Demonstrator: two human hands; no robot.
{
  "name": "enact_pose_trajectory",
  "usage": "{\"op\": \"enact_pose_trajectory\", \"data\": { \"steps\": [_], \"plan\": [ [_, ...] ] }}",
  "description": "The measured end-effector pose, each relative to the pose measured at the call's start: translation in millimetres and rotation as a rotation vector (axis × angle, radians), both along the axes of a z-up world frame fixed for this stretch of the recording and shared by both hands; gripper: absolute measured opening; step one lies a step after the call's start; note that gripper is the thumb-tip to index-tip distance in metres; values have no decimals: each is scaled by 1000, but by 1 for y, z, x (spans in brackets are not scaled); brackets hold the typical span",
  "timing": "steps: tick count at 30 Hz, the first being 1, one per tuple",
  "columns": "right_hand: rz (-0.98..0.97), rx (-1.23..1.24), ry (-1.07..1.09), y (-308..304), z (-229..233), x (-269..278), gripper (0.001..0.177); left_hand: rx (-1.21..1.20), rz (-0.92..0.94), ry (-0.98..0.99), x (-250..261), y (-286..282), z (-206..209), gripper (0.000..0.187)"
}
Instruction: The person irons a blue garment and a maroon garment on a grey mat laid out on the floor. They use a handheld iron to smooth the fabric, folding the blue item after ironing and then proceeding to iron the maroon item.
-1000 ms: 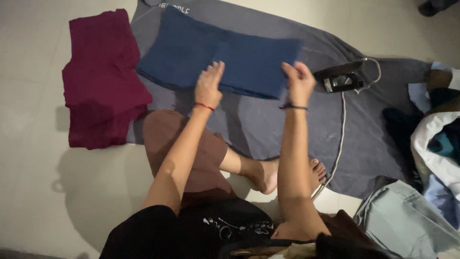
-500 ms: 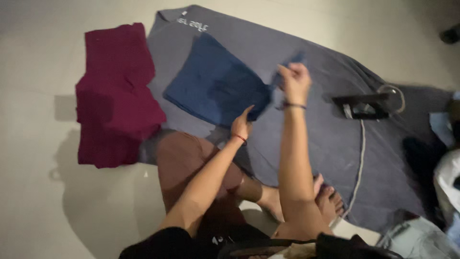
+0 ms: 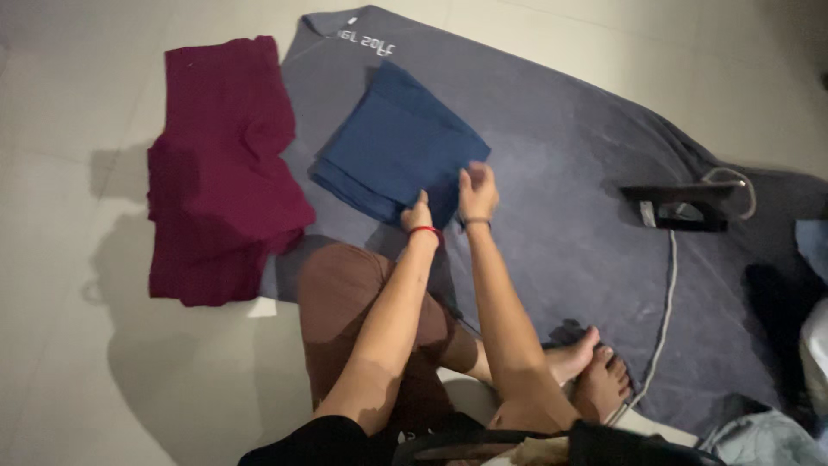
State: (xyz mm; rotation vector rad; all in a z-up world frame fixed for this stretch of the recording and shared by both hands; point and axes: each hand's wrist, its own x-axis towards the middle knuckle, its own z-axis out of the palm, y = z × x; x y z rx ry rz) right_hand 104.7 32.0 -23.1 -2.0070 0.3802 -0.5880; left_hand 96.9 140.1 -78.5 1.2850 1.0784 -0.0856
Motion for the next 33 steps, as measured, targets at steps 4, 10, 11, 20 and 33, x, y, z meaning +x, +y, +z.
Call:
{"op": "enact_pose_trajectory", "data": {
  "steps": [4, 10, 11, 20, 33],
  "plan": [
    [-93, 489, 384, -12, -34, -44, 42, 88, 136, -127, 0, 13, 6, 52],
    [-81, 1, 496, 7, -39, -35, 64, 108, 89, -130, -9, 16, 10, 54],
    [-81, 52, 499, 9, -36, -30, 62, 156, 29, -95, -13, 19, 10, 54],
    [-155, 677, 494, 14, -39, -44, 54, -112, 32, -132, -47, 20, 24, 60],
    [48, -50, 392, 32, 19, -3, 71, -607, 311, -35, -86, 28, 11, 94]
  ]
}}
